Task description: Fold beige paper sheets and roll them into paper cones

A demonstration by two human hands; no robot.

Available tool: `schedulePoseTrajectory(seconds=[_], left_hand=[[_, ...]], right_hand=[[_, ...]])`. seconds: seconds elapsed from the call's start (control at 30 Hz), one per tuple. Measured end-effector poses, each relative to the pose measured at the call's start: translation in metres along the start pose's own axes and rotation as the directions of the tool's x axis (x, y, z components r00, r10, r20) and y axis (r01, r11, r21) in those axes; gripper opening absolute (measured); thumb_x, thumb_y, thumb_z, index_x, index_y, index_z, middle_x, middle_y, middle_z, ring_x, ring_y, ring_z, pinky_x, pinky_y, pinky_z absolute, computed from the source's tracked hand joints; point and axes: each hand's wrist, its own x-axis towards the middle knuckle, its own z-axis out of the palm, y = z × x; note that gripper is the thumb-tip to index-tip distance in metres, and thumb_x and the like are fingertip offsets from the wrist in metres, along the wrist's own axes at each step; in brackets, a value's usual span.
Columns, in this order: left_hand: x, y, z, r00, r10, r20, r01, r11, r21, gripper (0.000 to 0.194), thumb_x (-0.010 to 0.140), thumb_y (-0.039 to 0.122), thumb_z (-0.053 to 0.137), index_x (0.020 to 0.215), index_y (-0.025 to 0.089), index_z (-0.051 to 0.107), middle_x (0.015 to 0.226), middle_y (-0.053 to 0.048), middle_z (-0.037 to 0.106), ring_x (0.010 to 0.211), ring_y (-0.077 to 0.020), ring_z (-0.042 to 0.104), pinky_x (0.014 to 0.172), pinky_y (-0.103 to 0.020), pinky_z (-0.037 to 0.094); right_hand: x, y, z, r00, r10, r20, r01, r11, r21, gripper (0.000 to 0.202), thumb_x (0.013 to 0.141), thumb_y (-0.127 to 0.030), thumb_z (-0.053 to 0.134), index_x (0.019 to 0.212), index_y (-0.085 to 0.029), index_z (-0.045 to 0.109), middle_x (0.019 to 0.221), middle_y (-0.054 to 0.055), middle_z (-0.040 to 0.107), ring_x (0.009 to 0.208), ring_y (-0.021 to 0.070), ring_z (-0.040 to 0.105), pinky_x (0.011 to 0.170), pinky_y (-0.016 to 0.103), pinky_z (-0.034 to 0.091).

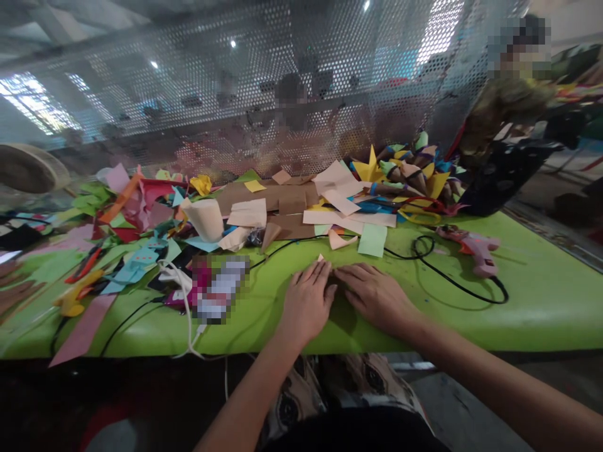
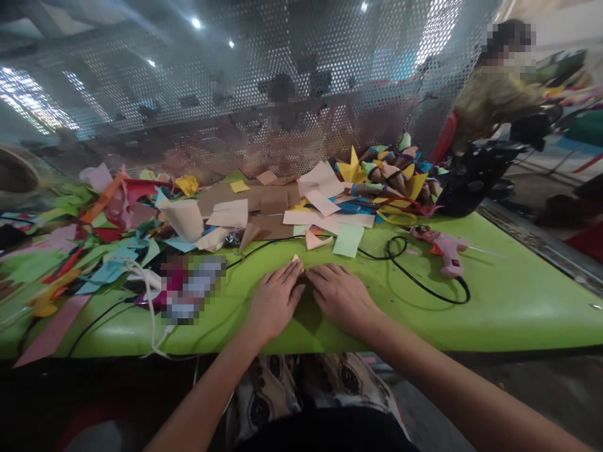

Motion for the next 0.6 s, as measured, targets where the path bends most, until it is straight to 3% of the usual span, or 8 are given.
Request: schedulePoseTrajectory(seconds=[0.13, 0.3, 0.6], left_hand=[[-0.009, -0.004, -0.008, 0.999, 0.018, -0.030, -0.019, 1.000, -0.021, 0.041, 0.101, 0.030, 0.039, 0.140, 0.019, 0.048, 0.153, -0.007, 0.044, 0.143, -0.0208, 0.038, 0.114, -0.042, 0.038], [-0.021, -0.012, -0.013, 1.000, 0.015, -0.006, -0.015, 0.999, 0.053, 0.042, 0.101, 0.028, 0.041, 0.141, 0.019, 0.048, 0.148, -0.006, 0.051, 0.137, -0.0214, 0.046, 0.115, -0.046, 0.037], [0.002, -0.015, -0.012, 0.999, 0.008, 0.046, -0.015, 0.988, 0.156, 0.044, 0.100, 0.033, 0.043, 0.141, 0.017, 0.048, 0.146, -0.008, 0.053, 0.134, -0.0229, 0.050, 0.113, -0.049, 0.039]], right_hand=[[0.001, -0.001, -0.001, 1.000, -0.012, 0.004, 0.012, 0.999, -0.037, 0.035, 0.091, -0.018, 0.053, 0.125, -0.016, 0.062, 0.119, 0.012, 0.069, 0.104, 0.0280, 0.063, 0.089, 0.043, 0.050], [0.003, 0.000, -0.001, 0.999, -0.031, -0.021, 0.031, 0.999, -0.019, 0.030, 0.092, -0.022, 0.056, 0.120, -0.018, 0.065, 0.118, 0.011, 0.070, 0.104, 0.0273, 0.063, 0.088, 0.043, 0.050], [0.018, 0.007, 0.003, 1.000, -0.018, -0.010, 0.018, 0.997, -0.070, 0.036, 0.094, -0.036, 0.057, 0.122, -0.014, 0.063, 0.118, 0.012, 0.070, 0.108, 0.0281, 0.062, 0.094, 0.044, 0.044]])
